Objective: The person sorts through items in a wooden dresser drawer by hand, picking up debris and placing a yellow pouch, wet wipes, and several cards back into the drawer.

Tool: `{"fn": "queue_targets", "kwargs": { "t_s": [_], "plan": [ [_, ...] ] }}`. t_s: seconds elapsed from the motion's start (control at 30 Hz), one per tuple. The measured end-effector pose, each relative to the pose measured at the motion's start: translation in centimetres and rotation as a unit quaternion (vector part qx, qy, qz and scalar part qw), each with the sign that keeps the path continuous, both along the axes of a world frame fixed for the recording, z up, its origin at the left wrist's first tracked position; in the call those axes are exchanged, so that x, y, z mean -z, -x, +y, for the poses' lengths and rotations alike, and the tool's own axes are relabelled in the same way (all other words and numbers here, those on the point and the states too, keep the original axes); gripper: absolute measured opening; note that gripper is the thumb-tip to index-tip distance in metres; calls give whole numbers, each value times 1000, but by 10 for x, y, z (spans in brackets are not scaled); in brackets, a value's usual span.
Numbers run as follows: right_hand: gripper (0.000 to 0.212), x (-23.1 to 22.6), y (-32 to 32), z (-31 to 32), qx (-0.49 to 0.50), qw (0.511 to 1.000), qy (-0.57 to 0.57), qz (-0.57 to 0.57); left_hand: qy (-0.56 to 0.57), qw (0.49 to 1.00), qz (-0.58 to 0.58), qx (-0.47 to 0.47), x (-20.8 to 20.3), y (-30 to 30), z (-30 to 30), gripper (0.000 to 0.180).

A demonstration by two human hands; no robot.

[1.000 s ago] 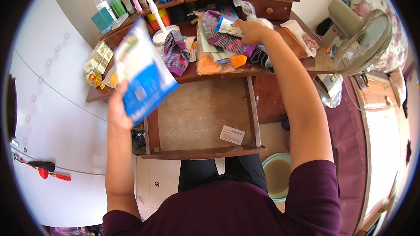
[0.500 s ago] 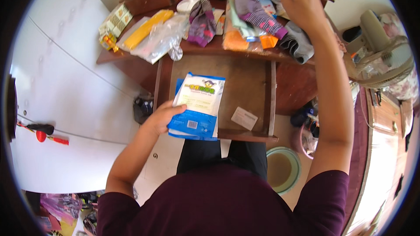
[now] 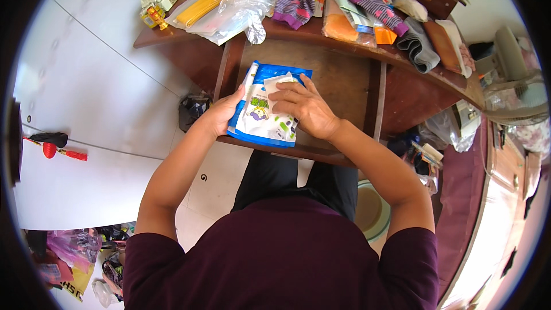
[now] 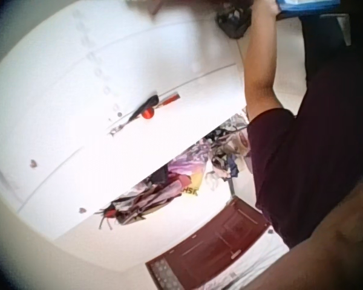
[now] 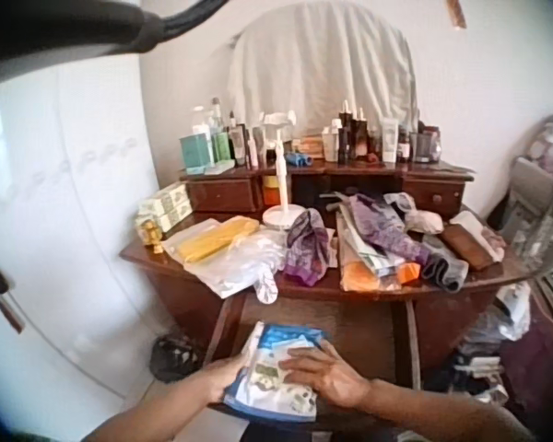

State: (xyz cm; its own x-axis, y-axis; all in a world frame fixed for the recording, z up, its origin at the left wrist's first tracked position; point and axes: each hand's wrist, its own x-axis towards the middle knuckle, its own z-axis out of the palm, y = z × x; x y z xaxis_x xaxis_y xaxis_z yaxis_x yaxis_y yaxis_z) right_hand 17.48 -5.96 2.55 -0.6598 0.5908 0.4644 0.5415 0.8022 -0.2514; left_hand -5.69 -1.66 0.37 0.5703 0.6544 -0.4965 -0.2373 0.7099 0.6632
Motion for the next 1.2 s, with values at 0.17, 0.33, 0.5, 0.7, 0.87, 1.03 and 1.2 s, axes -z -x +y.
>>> {"fn": "queue_targets", "kwargs": {
  "t_s": [0.17,0.33,0.5,0.7,0.87,1.03,1.2],
  "plan": [
    [22,0,13,13,-7,999,-39,12,-56,998,-16,29,0,-6,9,39],
    [27,-3,-3,18,-21,997,-15,-76,-61,998,23,20,10,-2,16,32],
    [28,-17,-18,11,45,964,41,-259,-51,996,70,30,17,1,24,32],
    [42,-16,-57,22,162,933,286,-144,-44,998,43,25,13,-7,25,30],
    [57,17,-19,84,239,936,220,137,-63,997,11,52,13,-5,25,34],
    [53,7,9,88,129,942,304,59,-73,994,39,73,14,-4,26,33],
    [63,33,11,93,174,937,283,105,-71,994,73,40,17,-8,30,33]
  ]
}}
